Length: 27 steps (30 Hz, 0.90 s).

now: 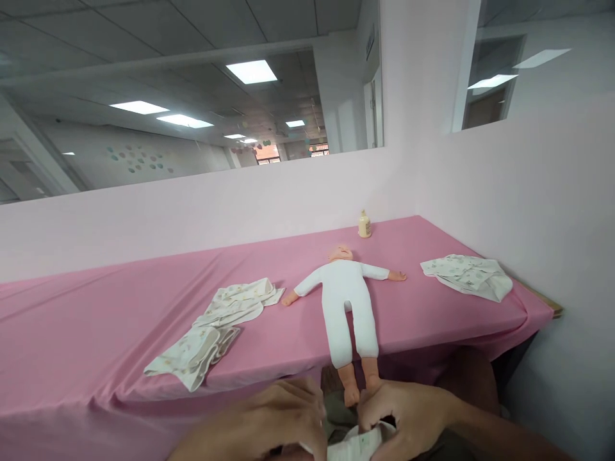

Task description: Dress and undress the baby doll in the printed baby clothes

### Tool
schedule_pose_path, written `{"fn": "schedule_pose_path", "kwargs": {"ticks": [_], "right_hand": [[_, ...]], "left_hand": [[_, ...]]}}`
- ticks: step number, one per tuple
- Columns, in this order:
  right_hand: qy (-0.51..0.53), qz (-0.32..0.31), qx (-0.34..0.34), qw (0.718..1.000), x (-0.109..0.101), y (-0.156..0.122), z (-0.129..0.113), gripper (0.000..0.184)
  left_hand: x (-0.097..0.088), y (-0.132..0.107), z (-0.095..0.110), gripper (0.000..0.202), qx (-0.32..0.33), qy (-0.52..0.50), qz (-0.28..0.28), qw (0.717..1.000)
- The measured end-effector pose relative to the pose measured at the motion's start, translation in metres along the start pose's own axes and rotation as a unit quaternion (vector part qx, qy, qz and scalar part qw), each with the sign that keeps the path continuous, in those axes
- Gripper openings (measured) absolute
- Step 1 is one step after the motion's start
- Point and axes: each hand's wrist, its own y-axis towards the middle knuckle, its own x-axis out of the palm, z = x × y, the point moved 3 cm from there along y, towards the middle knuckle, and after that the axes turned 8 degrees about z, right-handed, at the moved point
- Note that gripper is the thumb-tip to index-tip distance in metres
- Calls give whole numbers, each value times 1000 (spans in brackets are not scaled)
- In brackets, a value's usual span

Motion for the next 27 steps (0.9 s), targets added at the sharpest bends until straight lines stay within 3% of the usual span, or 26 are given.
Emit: {"fn": "schedule_pose_path", "kwargs": {"ticks": [3,5,10,14,19,23,27], "right_hand": [[-20,10,88,996,-24,-19,3,42],[-82,59,110,989,-47,-31,-10,42],[-276,135,90,947,-90,-50,-66,35],[-359,163,64,917,-104,-53,-98,33],[-420,227,54,877,-118,-52,-111,33],[-402,288,96,864,-123,-47,-107,36],[-356,331,142,863,-126,-33,-107,32]], "left_hand": [[-9,-8,-8,20,-72,95,52,991],[-16,-11,-10,20,-102,152,81,980],[-33,-3,-6,19,-67,239,90,965],[-49,9,-1,21,-25,272,83,958],[-64,14,1,15,1,283,106,953],[-62,15,-4,25,-77,242,156,955],[-57,31,0,31,-152,119,199,961]]}}
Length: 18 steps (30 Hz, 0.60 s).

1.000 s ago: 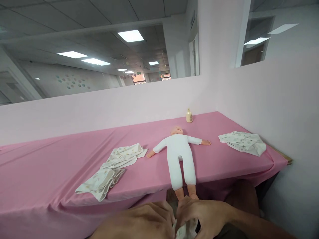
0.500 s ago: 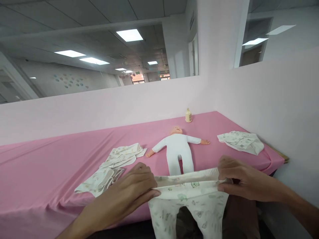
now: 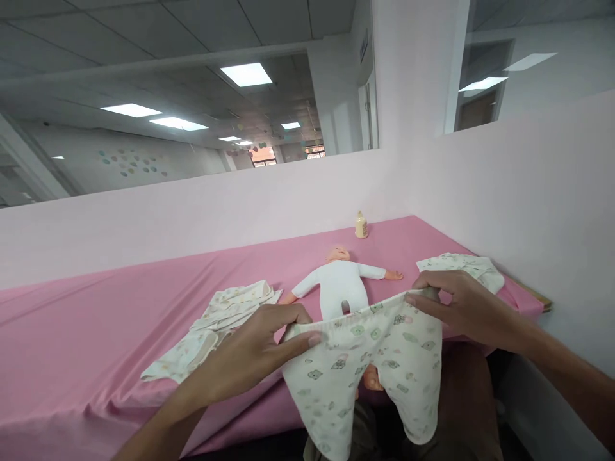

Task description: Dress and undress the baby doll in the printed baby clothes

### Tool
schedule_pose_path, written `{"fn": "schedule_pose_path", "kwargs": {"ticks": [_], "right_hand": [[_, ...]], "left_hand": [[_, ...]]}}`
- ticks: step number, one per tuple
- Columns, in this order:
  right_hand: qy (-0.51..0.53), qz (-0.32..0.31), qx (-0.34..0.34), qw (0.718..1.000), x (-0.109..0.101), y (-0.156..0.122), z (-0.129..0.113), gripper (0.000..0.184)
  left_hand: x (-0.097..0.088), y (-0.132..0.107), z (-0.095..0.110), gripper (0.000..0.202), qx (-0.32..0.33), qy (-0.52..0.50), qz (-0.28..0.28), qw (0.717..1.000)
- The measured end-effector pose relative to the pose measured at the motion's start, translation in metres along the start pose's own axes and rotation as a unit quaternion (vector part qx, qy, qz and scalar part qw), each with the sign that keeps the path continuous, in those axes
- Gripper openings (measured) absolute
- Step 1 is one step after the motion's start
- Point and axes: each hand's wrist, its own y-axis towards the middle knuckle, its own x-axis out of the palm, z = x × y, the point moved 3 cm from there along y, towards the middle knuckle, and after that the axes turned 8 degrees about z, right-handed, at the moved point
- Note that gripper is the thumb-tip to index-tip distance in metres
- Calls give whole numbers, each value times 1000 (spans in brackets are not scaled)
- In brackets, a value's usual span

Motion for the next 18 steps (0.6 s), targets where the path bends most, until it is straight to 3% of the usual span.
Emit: {"fn": "schedule_pose_path", "kwargs": {"ticks": [3,6,11,14,18], "right_hand": [[30,46,55,997,-3,10,-8,27],[87,74,100,988,-7,14,-20,25],[182,27,81,980,-2,8,-48,28],[144,-2,61,988,2,0,-58,28],[75,-11,64,995,3,-5,-54,27]], "left_hand": [[4,16,13,28,-59,-110,35,992],[10,33,28,40,-93,-195,60,974],[30,50,55,39,-35,-268,25,963],[44,51,63,36,3,-266,1,964],[53,49,64,34,34,-238,-3,971]]}}
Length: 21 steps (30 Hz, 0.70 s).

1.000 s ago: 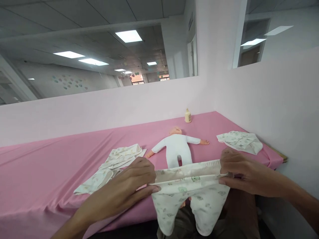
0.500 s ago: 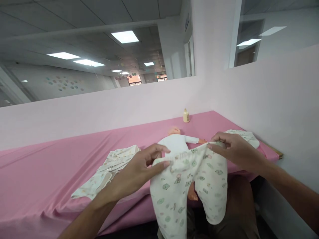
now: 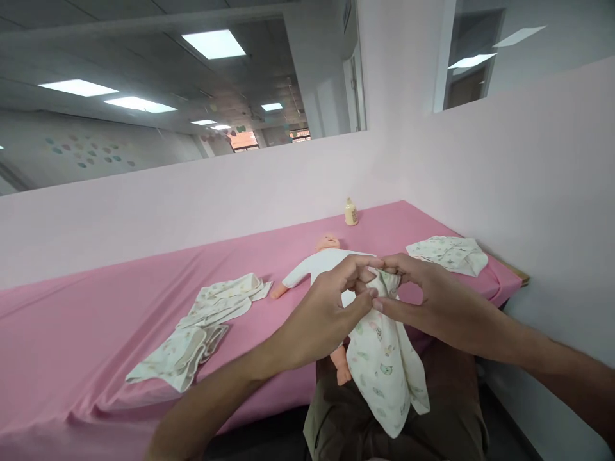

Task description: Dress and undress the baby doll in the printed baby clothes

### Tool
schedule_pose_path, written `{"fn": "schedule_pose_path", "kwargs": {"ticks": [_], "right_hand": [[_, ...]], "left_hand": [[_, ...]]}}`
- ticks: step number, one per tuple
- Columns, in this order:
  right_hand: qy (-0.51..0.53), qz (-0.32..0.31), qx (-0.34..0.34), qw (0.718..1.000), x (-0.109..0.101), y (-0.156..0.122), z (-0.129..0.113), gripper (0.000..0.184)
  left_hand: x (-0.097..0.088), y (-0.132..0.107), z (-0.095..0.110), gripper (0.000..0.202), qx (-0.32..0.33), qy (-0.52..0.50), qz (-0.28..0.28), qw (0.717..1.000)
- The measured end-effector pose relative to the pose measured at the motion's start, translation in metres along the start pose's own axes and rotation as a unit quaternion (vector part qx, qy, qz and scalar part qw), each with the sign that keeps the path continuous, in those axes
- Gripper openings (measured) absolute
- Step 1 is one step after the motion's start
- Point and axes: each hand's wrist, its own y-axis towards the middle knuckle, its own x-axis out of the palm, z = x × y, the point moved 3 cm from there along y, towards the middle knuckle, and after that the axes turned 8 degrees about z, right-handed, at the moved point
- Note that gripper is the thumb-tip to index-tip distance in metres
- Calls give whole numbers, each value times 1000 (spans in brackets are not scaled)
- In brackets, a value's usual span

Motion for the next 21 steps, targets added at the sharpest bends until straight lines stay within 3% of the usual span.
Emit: {"fn": "schedule_pose_path", "kwargs": {"ticks": [8,10,12,14,15,17,21], "right_hand": [[-20,-90,-53,994,16,1,11,11],[-6,-103,-70,992,17,-1,12,14],[6,-89,-70,994,12,-1,14,19],[18,-64,-62,996,3,0,14,24],[25,-56,-63,996,-3,0,13,25],[45,-46,-73,995,-12,2,10,24],[102,-24,-121,987,-22,6,2,21]], "left_hand": [[3,-8,6,29,50,12,-33,998],[-2,-14,0,25,64,8,18,998],[-9,-22,-15,27,79,-15,129,988],[-10,-32,-37,40,80,-75,231,967],[-6,-36,-50,48,71,-114,247,960],[12,-41,-75,66,33,-185,224,956],[65,-49,-115,99,-91,-356,82,927]]}}
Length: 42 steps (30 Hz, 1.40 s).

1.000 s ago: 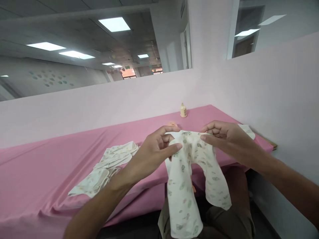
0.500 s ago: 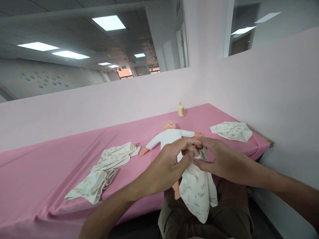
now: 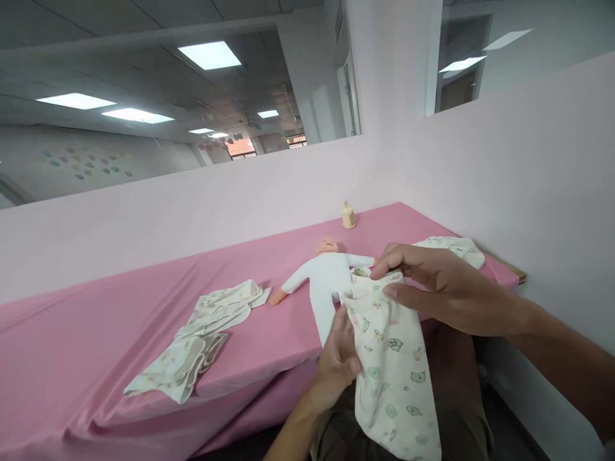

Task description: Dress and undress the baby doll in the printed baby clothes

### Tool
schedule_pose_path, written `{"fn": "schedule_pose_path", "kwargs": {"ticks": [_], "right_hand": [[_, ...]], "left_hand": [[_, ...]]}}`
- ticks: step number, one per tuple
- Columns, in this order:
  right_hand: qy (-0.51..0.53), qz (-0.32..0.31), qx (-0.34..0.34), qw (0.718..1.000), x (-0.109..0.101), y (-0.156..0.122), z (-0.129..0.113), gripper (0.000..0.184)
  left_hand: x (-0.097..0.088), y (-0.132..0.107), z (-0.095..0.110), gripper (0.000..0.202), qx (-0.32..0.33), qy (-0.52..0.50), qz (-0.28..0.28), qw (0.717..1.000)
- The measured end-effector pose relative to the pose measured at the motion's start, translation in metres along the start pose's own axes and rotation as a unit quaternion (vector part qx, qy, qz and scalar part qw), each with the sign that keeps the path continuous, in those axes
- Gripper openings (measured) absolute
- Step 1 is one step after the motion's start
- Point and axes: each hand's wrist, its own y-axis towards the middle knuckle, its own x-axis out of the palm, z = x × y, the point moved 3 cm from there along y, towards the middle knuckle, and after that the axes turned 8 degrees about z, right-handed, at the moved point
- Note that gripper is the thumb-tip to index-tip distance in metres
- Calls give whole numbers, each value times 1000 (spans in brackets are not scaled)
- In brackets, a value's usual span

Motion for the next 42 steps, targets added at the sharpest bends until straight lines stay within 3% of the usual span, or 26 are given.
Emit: {"fn": "schedule_pose_path", "kwargs": {"ticks": [2,5,9,15,18,21,24,26,28,31,33,36,39,42], "right_hand": [[18,22,-21,999,-1,3,-2,22],[15,95,-8,995,-5,7,3,21],[19,187,69,980,-11,15,29,18],[14,210,192,959,-5,15,88,17],[9,187,228,955,7,5,115,18],[-14,124,222,967,21,-12,132,22],[10,49,170,984,32,-33,131,33],[93,-14,144,985,41,-48,123,41],[222,-64,125,965,52,-63,113,54],[376,-105,123,912,73,-83,104,81],[430,-113,140,885,90,-96,104,98],[495,-76,183,846,113,-110,108,112],[506,-30,255,823,130,-118,109,98],[479,40,324,815,134,-118,107,55]], "left_hand": [[9,-3,-23,106,-71,-66,-62,993],[17,-5,-39,102,-105,-130,-116,979],[23,-10,-32,90,-96,-158,-188,965],[28,-24,-9,96,-110,-145,-208,961],[34,-29,-1,88,-122,-166,-207,957],[38,-30,1,60,-133,-174,-158,963],[35,-27,1,35,-140,-176,-91,970],[32,-25,0,26,-153,-179,-75,969],[30,-23,1,24,-155,-175,-76,969],[27,-19,2,30,-139,-161,-91,973],[25,-16,2,35,-129,-147,-87,977],[21,-14,0,40,-121,-73,-56,988],[21,-15,2,47,-103,58,-29,993],[25,-17,6,58,-84,114,-46,989]]}}
